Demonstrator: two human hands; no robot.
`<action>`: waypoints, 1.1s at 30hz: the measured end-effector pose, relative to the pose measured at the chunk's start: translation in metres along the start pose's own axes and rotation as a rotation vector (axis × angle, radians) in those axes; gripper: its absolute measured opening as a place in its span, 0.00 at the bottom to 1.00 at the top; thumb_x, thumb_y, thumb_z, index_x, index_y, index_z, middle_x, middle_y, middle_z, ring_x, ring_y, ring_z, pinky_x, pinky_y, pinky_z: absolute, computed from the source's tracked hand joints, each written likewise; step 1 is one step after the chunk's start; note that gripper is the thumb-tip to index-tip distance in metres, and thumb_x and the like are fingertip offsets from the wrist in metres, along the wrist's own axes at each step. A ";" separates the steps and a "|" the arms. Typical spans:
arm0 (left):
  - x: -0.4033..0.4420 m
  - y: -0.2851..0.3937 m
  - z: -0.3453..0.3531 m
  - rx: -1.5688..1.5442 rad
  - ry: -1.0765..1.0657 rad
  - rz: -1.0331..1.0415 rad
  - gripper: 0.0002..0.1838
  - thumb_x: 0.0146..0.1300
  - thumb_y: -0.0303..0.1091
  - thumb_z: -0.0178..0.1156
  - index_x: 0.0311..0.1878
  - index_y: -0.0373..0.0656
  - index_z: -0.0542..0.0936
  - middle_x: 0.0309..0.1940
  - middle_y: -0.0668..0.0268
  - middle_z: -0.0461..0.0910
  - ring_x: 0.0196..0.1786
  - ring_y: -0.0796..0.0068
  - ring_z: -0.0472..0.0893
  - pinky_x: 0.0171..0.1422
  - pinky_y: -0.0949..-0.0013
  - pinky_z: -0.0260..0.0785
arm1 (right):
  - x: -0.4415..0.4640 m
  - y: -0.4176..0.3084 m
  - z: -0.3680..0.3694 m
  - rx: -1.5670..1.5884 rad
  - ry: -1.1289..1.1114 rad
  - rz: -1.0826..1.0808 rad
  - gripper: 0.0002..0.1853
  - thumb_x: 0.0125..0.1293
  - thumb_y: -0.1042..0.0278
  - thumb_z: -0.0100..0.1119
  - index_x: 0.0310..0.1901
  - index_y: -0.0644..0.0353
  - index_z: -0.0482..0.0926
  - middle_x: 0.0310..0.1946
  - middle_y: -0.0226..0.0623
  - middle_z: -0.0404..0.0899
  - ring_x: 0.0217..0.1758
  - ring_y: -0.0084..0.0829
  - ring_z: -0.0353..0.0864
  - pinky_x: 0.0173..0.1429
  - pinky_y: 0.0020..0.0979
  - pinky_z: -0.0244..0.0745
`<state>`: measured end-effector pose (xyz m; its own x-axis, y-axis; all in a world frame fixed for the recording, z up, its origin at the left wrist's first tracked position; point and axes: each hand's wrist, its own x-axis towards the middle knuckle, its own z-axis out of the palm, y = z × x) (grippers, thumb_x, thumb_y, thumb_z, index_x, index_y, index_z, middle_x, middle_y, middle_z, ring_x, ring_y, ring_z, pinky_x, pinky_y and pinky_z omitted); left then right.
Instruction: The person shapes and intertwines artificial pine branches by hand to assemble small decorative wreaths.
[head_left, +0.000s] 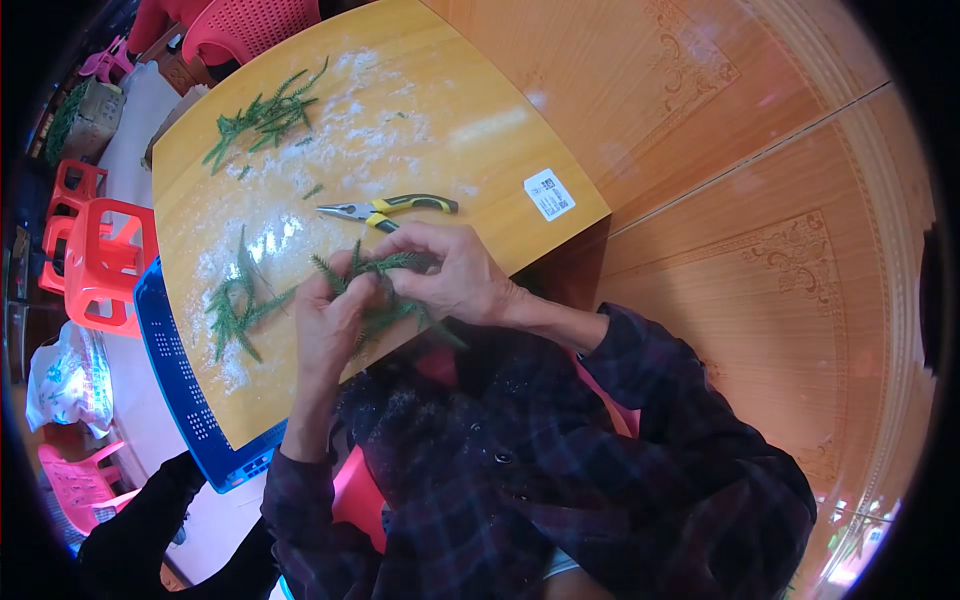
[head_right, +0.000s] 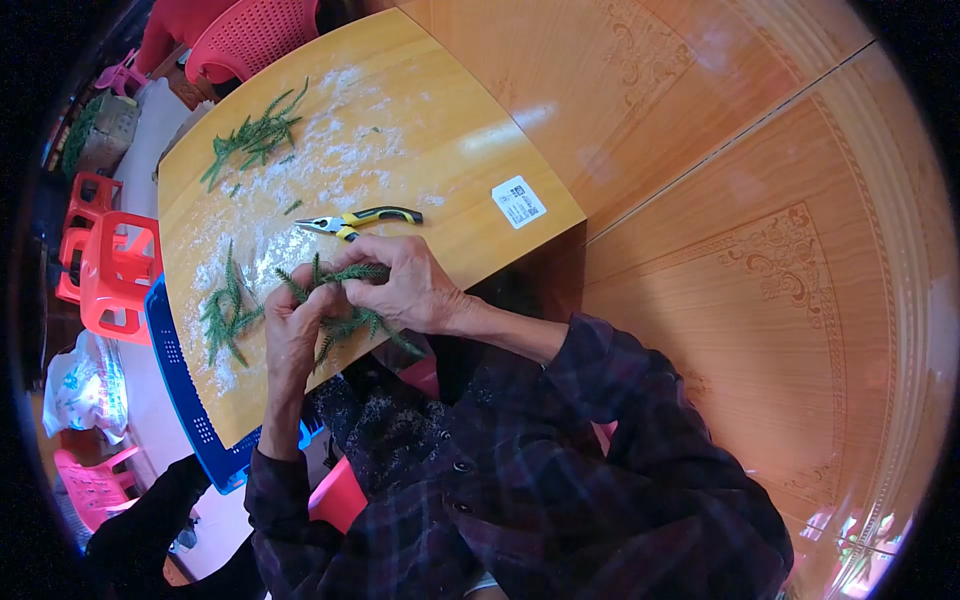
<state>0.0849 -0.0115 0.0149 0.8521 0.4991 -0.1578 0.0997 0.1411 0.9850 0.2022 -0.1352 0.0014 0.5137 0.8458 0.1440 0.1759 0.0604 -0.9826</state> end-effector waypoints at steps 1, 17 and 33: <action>0.000 0.001 -0.002 -0.014 -0.016 -0.041 0.07 0.57 0.26 0.54 0.38 0.36 0.78 0.30 0.70 0.77 0.29 0.83 0.75 0.38 0.77 0.68 | 0.001 0.001 -0.002 0.038 -0.038 0.082 0.14 0.58 0.76 0.56 0.46 0.67 0.76 0.40 0.35 0.78 0.43 0.22 0.77 0.48 0.24 0.74; 0.001 0.009 -0.007 -0.039 -0.065 0.075 0.10 0.62 0.34 0.54 0.30 0.38 0.76 0.26 0.70 0.74 0.32 0.81 0.73 0.40 0.78 0.64 | 0.010 -0.006 -0.006 1.026 -0.151 0.321 0.16 0.67 0.59 0.52 0.48 0.64 0.74 0.41 0.36 0.78 0.42 0.24 0.79 0.47 0.28 0.77; 0.001 0.022 -0.013 0.970 -0.085 0.688 0.11 0.52 0.20 0.58 0.41 0.36 0.77 0.33 0.60 0.74 0.48 0.60 0.72 0.55 0.62 0.61 | 0.004 0.002 -0.016 0.534 -0.193 0.380 0.10 0.62 0.68 0.57 0.41 0.66 0.78 0.37 0.30 0.78 0.41 0.17 0.74 0.49 0.20 0.67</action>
<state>0.0815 0.0029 0.0355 0.9065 0.1534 0.3933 -0.0758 -0.8574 0.5090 0.2181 -0.1400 0.0022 0.2901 0.9365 -0.1971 -0.4507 -0.0480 -0.8914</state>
